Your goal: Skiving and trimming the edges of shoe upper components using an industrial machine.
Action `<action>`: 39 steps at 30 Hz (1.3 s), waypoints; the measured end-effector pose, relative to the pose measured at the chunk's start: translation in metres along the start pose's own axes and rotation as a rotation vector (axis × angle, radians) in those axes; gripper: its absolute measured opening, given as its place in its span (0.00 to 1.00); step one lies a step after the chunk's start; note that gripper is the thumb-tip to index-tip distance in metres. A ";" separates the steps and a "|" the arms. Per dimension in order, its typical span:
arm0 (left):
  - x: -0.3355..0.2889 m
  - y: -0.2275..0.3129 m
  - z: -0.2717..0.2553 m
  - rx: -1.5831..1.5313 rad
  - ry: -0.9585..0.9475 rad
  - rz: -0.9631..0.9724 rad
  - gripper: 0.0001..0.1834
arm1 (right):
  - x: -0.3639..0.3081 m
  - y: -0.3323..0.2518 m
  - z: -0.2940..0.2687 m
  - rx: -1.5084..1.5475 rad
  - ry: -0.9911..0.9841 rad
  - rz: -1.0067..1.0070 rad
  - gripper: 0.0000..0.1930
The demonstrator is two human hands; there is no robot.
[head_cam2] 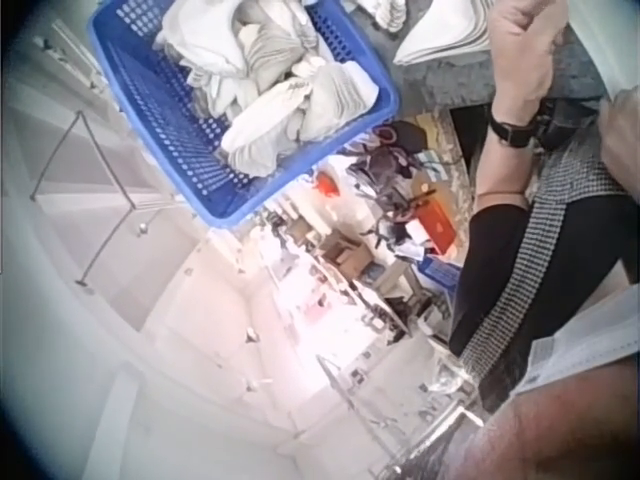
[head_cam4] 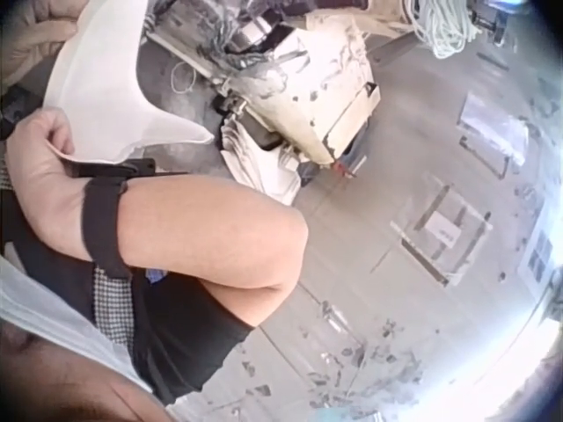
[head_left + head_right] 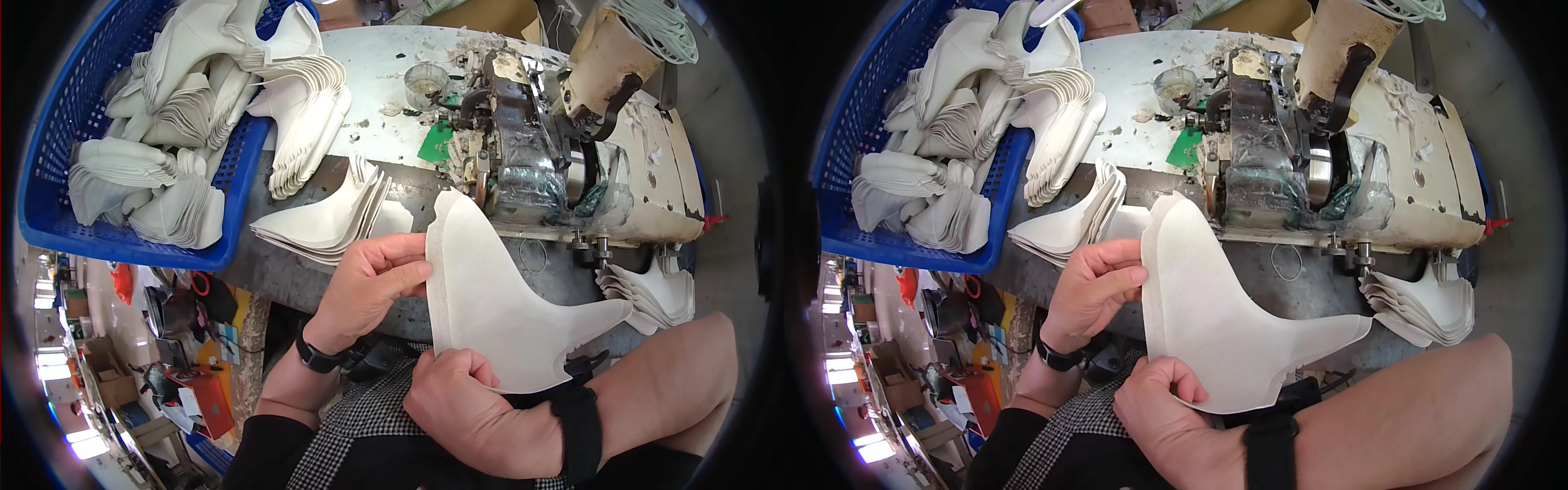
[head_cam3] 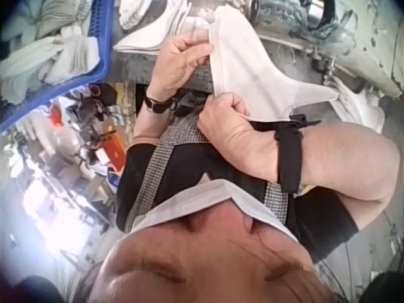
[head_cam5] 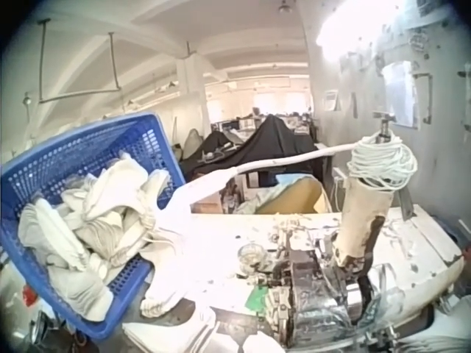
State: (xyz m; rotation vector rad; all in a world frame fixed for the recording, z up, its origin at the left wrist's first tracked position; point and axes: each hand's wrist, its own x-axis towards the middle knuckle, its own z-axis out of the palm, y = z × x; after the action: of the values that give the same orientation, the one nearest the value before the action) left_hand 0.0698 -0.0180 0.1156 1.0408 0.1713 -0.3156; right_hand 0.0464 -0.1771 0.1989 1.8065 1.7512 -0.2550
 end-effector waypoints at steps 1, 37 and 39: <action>0.000 0.000 -0.001 0.006 -0.003 -0.003 0.18 | 0.001 0.000 0.000 0.006 0.002 0.001 0.05; 0.007 -0.006 0.008 -0.106 -0.101 -0.113 0.20 | 0.009 0.011 0.012 0.249 -0.055 0.009 0.06; 0.007 -0.008 0.008 -0.103 -0.094 -0.112 0.19 | 0.009 0.011 0.012 0.261 -0.043 0.020 0.06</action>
State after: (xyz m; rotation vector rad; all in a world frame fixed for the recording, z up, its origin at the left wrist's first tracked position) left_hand 0.0740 -0.0296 0.1106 0.9143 0.1597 -0.4521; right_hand 0.0609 -0.1752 0.1874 1.9826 1.7336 -0.5315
